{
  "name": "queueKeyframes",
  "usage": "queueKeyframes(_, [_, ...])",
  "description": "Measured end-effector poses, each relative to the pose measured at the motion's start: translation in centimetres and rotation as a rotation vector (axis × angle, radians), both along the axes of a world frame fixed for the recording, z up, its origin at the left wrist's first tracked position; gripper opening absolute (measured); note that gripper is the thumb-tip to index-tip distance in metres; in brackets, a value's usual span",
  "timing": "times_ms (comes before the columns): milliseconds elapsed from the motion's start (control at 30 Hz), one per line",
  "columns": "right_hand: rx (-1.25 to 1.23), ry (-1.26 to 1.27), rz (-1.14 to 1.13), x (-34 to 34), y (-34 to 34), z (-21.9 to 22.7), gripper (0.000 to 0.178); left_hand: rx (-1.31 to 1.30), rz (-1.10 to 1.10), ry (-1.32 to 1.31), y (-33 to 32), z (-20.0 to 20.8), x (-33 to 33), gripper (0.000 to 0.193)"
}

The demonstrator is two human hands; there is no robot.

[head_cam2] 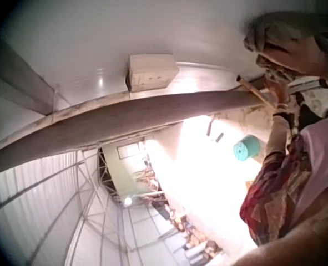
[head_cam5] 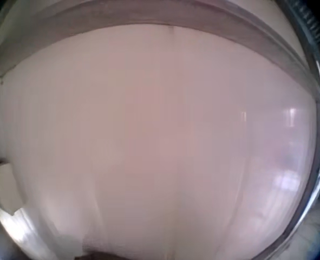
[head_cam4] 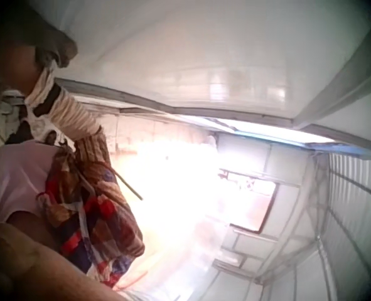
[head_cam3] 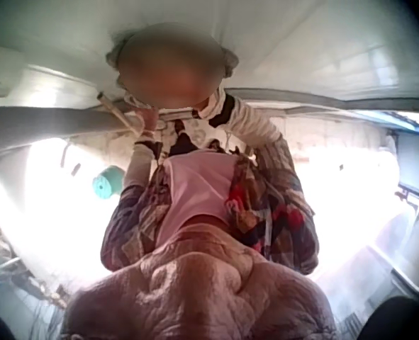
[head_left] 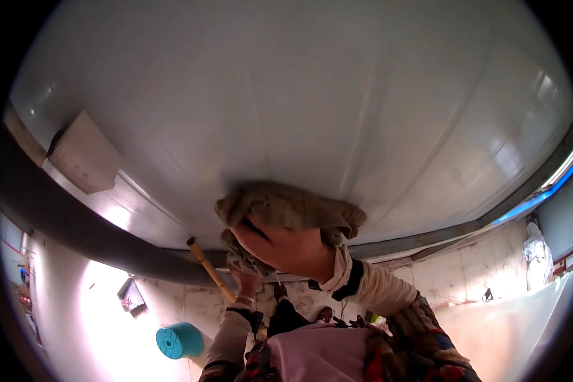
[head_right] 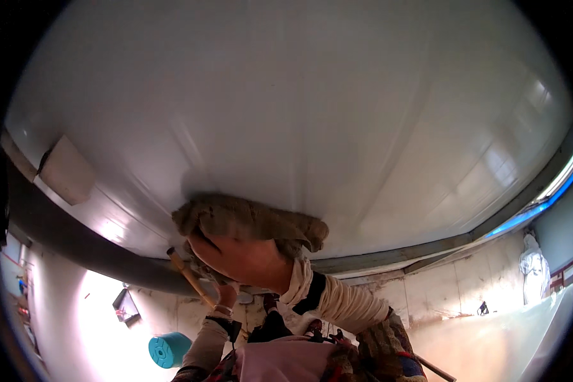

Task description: The person wipes down the interior walls of a structure using a cloth.

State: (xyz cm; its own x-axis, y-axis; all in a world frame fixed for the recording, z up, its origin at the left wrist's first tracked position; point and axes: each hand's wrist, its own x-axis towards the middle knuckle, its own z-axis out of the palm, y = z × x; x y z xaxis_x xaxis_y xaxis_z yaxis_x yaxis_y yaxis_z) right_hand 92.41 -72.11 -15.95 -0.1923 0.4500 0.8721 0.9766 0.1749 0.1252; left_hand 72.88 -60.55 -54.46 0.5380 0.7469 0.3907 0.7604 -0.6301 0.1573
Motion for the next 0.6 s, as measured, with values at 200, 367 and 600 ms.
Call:
queueKeyframes(200, [-0.079,0.125,0.172,-0.3,1.1,-1.4,0.033,-0.041,-0.047,-0.100,-2.5,3.3,0.3,0.043])
queueKeyframes(367, [0.090,0.292,0.292,-2.1,2.7,3.1,0.033,-0.138,-0.103,-0.265,-4.9,6.8,-1.8,0.036])
queueKeyframes(600, [-0.069,0.280,0.362,-5.7,5.4,3.9,0.046,-0.350,-0.052,-0.655,-6.4,13.5,-1.1,0.020])
